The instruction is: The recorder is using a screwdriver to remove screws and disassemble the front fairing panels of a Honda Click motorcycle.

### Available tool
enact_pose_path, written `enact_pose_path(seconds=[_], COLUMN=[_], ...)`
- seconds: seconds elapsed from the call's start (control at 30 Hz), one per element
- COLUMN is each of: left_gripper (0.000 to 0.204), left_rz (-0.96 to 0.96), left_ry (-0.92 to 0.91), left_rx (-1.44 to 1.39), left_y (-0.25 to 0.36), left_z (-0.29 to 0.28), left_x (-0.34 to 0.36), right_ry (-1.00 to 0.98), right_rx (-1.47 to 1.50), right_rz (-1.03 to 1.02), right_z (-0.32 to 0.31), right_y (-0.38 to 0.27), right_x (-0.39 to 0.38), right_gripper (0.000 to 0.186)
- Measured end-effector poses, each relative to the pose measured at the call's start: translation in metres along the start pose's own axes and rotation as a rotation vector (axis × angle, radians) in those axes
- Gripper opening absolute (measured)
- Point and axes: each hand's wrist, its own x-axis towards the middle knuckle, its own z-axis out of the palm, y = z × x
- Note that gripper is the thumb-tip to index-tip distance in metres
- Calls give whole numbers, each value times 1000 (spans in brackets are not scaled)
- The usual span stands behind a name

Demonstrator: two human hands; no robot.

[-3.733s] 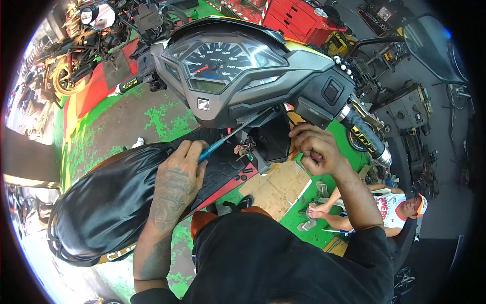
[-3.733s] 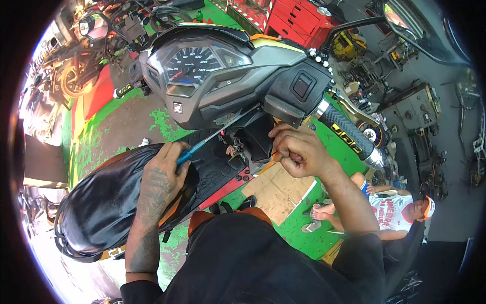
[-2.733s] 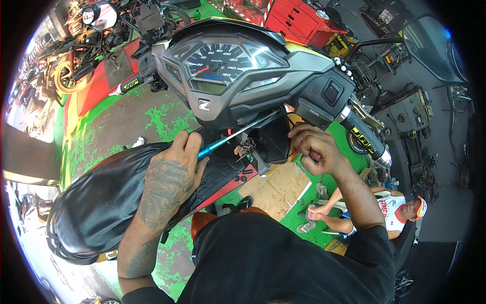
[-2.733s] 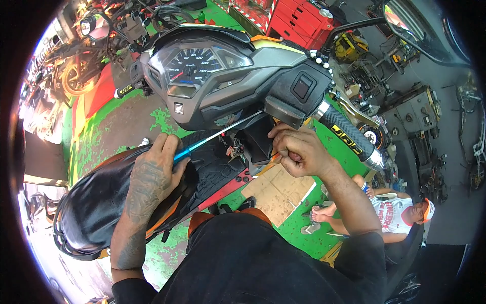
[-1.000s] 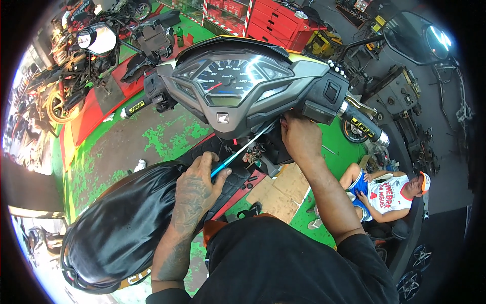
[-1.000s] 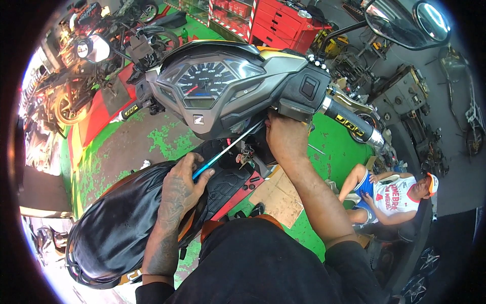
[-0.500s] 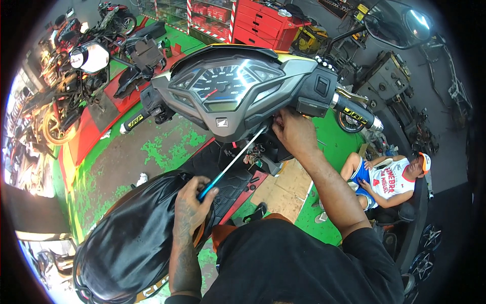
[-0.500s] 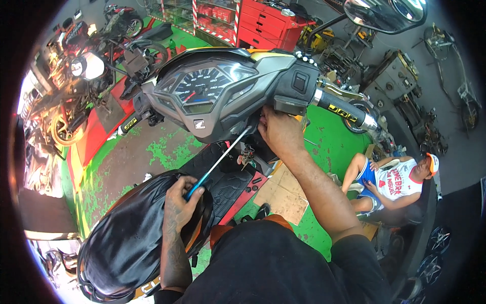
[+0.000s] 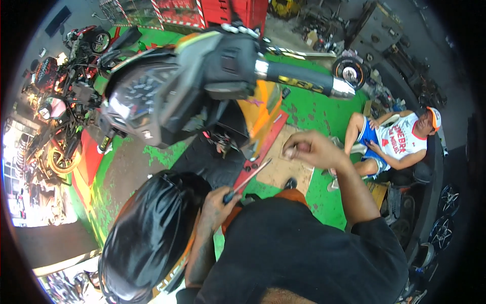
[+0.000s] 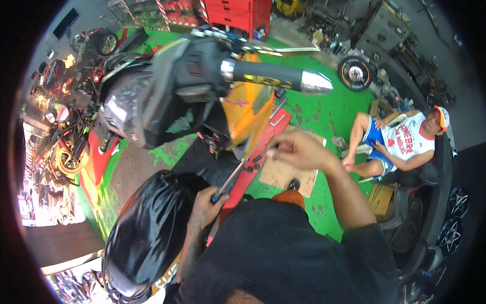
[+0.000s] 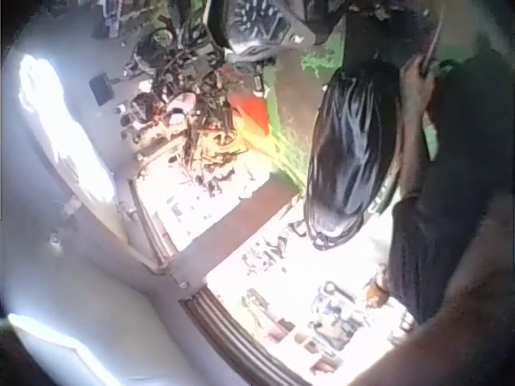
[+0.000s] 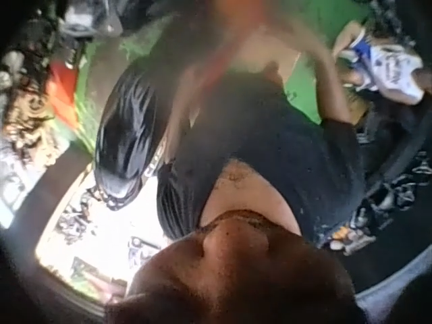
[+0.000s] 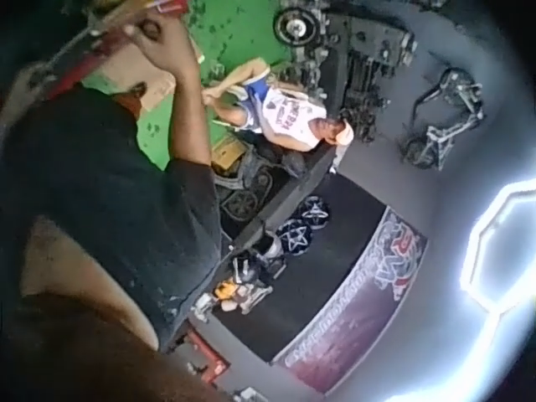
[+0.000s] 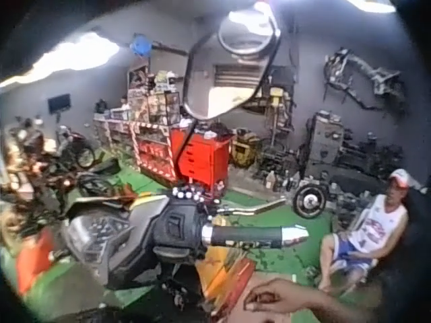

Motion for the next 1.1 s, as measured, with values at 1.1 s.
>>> enact_pose_path(seconds=[1.1], left_gripper=[24], left_rz=[-176], left_ry=[-222], left_rx=[-423], left_y=[71], left_z=[324], left_x=[481], right_ry=[1174], right_rx=[1232], right_rz=[402], right_z=[-339], right_y=[449], right_x=[-84], right_gripper=[31])
